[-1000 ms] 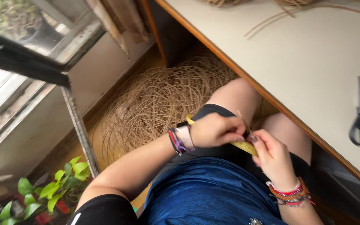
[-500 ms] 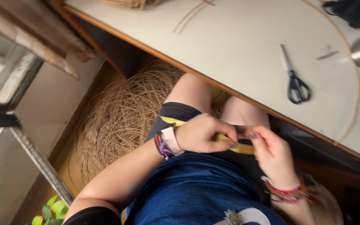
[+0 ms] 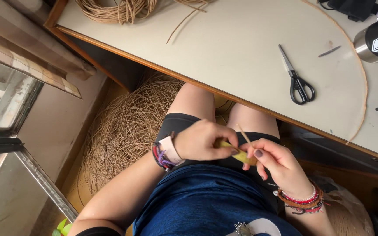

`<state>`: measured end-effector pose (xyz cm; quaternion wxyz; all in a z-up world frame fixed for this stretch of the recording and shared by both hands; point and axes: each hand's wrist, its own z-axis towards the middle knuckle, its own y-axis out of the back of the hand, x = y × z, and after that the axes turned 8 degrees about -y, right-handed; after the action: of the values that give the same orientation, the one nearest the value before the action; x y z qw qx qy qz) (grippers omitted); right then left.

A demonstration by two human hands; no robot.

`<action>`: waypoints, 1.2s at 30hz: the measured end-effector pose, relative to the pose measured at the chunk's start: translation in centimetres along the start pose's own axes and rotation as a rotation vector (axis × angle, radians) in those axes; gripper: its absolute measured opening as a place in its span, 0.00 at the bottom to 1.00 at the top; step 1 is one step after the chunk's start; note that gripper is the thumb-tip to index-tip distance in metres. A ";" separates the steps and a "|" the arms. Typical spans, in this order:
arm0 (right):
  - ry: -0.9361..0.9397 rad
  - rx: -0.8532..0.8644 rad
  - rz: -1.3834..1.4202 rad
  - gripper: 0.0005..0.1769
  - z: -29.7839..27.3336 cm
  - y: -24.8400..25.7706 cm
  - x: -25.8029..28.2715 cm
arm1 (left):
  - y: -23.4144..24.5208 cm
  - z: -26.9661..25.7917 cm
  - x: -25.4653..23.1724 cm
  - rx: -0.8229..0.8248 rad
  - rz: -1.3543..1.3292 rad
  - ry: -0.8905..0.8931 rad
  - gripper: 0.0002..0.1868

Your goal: Measuring and cutting natural fiber strips to length using a tape measure and scissors

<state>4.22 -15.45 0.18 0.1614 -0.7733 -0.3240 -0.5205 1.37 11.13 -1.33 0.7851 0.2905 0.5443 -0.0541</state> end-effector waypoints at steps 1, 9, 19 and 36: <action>-0.026 -0.011 -0.028 0.13 0.0 0.1 0.1 | 0.3 -0.2 0.3 -0.034 0.038 0.008 0.04; 0.010 -0.017 -0.193 0.15 1.3 0.6 0.2 | 2.5 -3.1 1.9 -0.223 -0.127 0.257 0.05; 0.141 0.002 -0.330 0.12 3.1 -1.6 0.9 | 1.5 -2.6 -0.5 -0.383 -0.347 0.240 0.08; -0.129 -0.086 -0.236 0.21 1.2 2.1 -2.2 | 4.5 -4.5 1.3 -0.503 -0.289 0.268 0.05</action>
<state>5.90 -16.98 -2.15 0.0446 -0.7679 -0.4000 -0.4984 0.01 17.44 -1.76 0.7380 0.0117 0.6747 0.0099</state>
